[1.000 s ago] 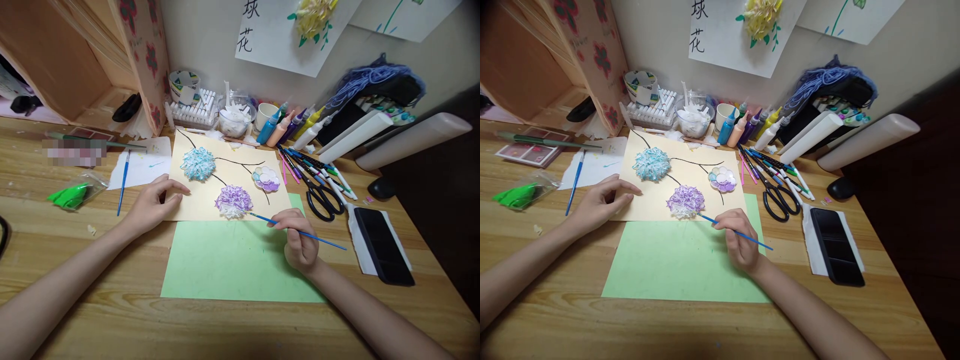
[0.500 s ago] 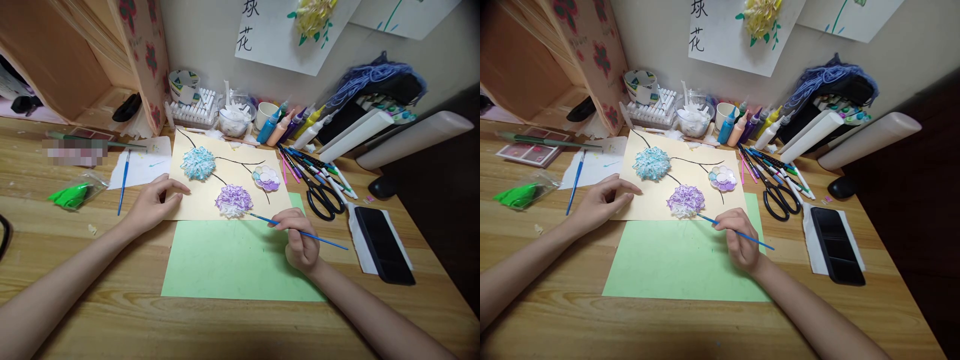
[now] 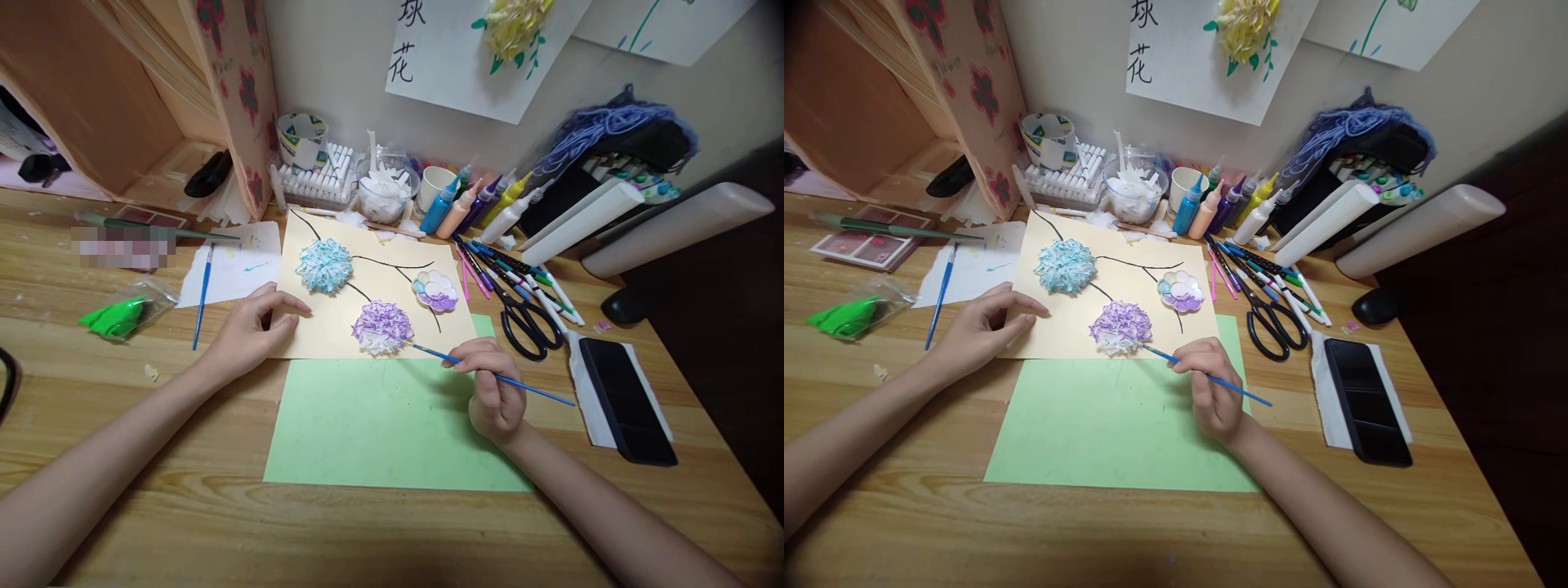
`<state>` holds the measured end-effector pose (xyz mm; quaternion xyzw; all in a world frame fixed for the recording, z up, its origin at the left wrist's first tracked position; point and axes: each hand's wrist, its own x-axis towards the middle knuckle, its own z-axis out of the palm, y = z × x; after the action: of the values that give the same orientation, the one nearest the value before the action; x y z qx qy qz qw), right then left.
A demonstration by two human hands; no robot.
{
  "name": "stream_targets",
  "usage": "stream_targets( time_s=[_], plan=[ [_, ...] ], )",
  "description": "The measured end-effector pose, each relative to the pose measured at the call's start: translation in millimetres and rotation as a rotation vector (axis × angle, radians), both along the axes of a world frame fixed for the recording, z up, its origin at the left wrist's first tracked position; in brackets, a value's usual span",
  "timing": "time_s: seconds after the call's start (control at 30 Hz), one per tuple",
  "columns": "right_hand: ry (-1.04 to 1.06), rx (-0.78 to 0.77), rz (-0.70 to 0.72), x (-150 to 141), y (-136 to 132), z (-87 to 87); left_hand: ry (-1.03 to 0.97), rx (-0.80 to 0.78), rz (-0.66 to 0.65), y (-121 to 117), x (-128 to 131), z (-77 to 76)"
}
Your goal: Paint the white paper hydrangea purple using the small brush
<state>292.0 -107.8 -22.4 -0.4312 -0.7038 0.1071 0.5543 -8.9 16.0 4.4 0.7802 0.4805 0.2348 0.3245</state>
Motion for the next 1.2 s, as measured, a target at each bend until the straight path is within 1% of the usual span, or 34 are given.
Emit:
stream_targets(
  time_s=[0.1,0.17,0.27,0.43,0.57,0.67,0.73,0.8,0.9,0.97,1.03,1.1,1.13,1.2],
  plan=[
    [-0.098,-0.032,0.067,-0.1,-0.4,1.6,-0.005,-0.006,0.001,0.0,0.2,-0.3],
    [-0.133,-0.029,0.066,-0.1,-0.7,2.4,-0.005,-0.008,0.003,0.0,0.1,-0.4],
    [-0.107,0.014,0.018,0.5,-0.9,2.4,-0.003,-0.008,0.005,0.0,0.1,-0.4],
    [-0.137,0.009,0.049,1.5,-0.9,2.3,0.005,-0.007,0.006,0.4,0.6,-0.5],
    [-0.1,0.057,0.028,2.1,-1.2,4.0,0.014,-0.01,0.012,0.1,0.9,0.0],
    [-0.138,0.051,0.047,2.0,-2.0,4.4,0.019,-0.008,0.015,-0.3,0.6,0.6],
    [-0.117,0.06,0.033,2.5,-1.6,2.8,0.025,-0.002,0.01,-0.4,0.0,0.5],
    [-0.046,0.105,-0.022,5.0,1.1,-0.1,0.034,-0.001,0.001,-0.1,-0.9,-0.2],
    [0.078,0.155,-0.192,14.6,10.7,-3.8,0.043,0.011,-0.008,0.5,-2.5,-1.8],
    [0.112,0.148,-0.293,24.8,18.9,-4.5,0.044,0.024,-0.011,1.0,-3.2,-2.8],
    [0.1,0.141,-0.414,35.6,25.9,-4.5,0.047,0.026,-0.016,1.4,-3.5,-3.1],
    [0.061,0.096,-0.51,44.2,30.3,-4.7,0.05,0.017,-0.02,1.7,-3.5,-3.1],
    [0.042,0.068,-0.532,47.0,31.6,-5.1,0.05,0.013,-0.023,1.8,-3.4,-2.9],
    [0.015,0.015,-0.524,49.3,32.8,-6.4,0.048,0.011,-0.022,2.2,-3.4,-2.9]
  ],
)
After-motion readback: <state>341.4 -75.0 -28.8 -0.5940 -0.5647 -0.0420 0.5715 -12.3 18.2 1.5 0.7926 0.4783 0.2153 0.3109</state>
